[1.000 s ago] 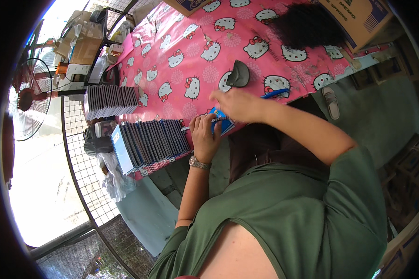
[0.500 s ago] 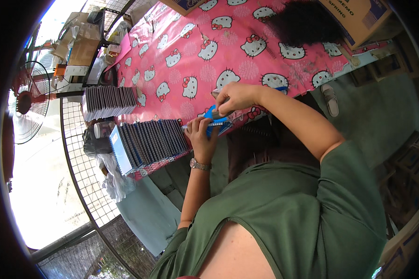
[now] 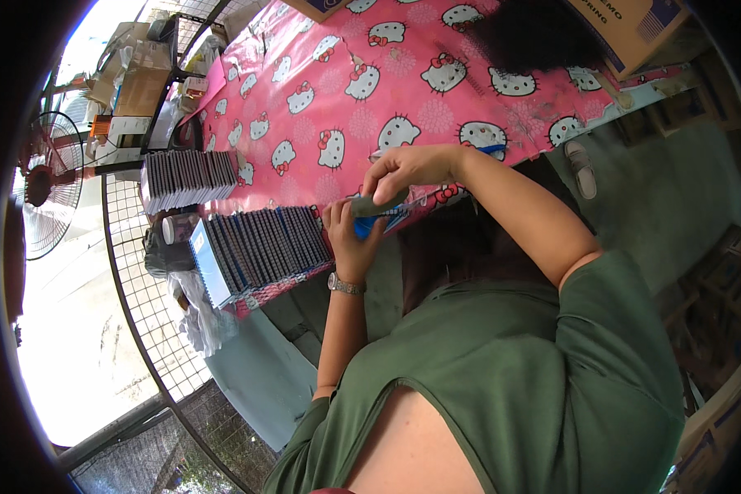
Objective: The person manually threads a wire spiral through the punched holes of a notebook, then uses wire cutters to trim and crimp the ends of the wire before stacking it with others.
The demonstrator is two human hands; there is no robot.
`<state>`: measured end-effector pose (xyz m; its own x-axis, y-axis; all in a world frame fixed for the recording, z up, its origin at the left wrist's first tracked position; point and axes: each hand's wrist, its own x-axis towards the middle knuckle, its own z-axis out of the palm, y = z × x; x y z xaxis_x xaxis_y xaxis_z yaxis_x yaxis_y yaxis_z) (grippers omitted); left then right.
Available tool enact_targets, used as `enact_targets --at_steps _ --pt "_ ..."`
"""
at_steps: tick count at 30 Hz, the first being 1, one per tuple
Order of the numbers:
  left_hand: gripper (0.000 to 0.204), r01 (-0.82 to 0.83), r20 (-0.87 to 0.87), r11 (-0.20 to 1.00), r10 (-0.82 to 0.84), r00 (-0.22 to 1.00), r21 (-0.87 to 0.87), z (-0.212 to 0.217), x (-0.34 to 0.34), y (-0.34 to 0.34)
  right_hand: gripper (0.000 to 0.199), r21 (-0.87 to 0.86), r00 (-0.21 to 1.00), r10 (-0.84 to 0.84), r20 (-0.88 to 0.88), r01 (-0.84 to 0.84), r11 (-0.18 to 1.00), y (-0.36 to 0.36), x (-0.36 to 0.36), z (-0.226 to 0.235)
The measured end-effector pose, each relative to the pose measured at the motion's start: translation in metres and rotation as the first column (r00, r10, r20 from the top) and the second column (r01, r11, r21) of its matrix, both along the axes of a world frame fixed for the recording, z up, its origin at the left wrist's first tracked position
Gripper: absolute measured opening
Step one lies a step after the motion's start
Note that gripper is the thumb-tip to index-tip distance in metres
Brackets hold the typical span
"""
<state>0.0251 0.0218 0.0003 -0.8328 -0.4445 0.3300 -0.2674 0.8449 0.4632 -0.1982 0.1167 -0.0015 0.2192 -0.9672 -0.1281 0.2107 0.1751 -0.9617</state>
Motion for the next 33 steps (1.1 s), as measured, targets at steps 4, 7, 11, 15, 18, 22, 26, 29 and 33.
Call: enact_targets --at_steps 4,7,11,15,18,22,26,29,33 --pt "0.045 0.001 0.027 1.000 -0.001 1.000 0.002 0.002 -0.001 -0.001 0.045 -0.078 0.996 0.058 0.065 -0.053 0.996 -0.003 -0.002 0.003" --pt "0.046 -0.012 0.005 1.000 0.012 1.000 0.026 0.003 -0.001 0.000 0.042 -0.021 0.997 0.070 0.034 -0.069 0.997 -0.005 0.000 0.004" --pt "0.048 -0.017 -0.042 0.999 0.018 0.999 0.034 0.003 0.001 -0.001 0.036 -0.001 0.994 0.075 0.074 -0.075 0.997 -0.015 -0.001 0.005" --pt "0.046 -0.007 -0.078 1.000 0.007 0.997 0.003 0.006 0.008 -0.009 0.038 -0.036 0.979 0.095 -0.183 -0.103 0.994 -0.031 -0.001 0.004" --pt "0.039 -0.060 -0.008 0.997 0.059 0.998 -0.049 0.006 0.016 -0.020 0.039 -0.006 0.962 0.177 0.210 -0.179 0.984 -0.041 0.002 0.003" --pt "0.031 -0.024 -0.038 0.860 0.050 0.998 0.509 -0.006 0.021 -0.027 0.035 -0.004 0.941 0.162 0.296 -0.169 0.986 -0.048 0.003 0.005" --pt "0.033 0.028 -0.125 0.687 0.091 0.988 0.726 -0.018 0.023 -0.031 0.031 -0.020 0.974 0.112 -0.195 -0.118 0.993 -0.050 0.003 0.010" --pt "0.037 0.040 -0.124 0.604 0.098 0.987 0.796 -0.021 0.025 -0.034 0.030 -0.022 0.955 0.197 0.223 -0.198 0.980 -0.050 0.005 0.013" --pt "0.037 0.040 -0.141 0.638 0.107 0.984 0.769 -0.019 0.024 -0.034 0.033 -0.041 0.981 0.183 0.070 -0.180 0.983 -0.055 0.007 0.011"
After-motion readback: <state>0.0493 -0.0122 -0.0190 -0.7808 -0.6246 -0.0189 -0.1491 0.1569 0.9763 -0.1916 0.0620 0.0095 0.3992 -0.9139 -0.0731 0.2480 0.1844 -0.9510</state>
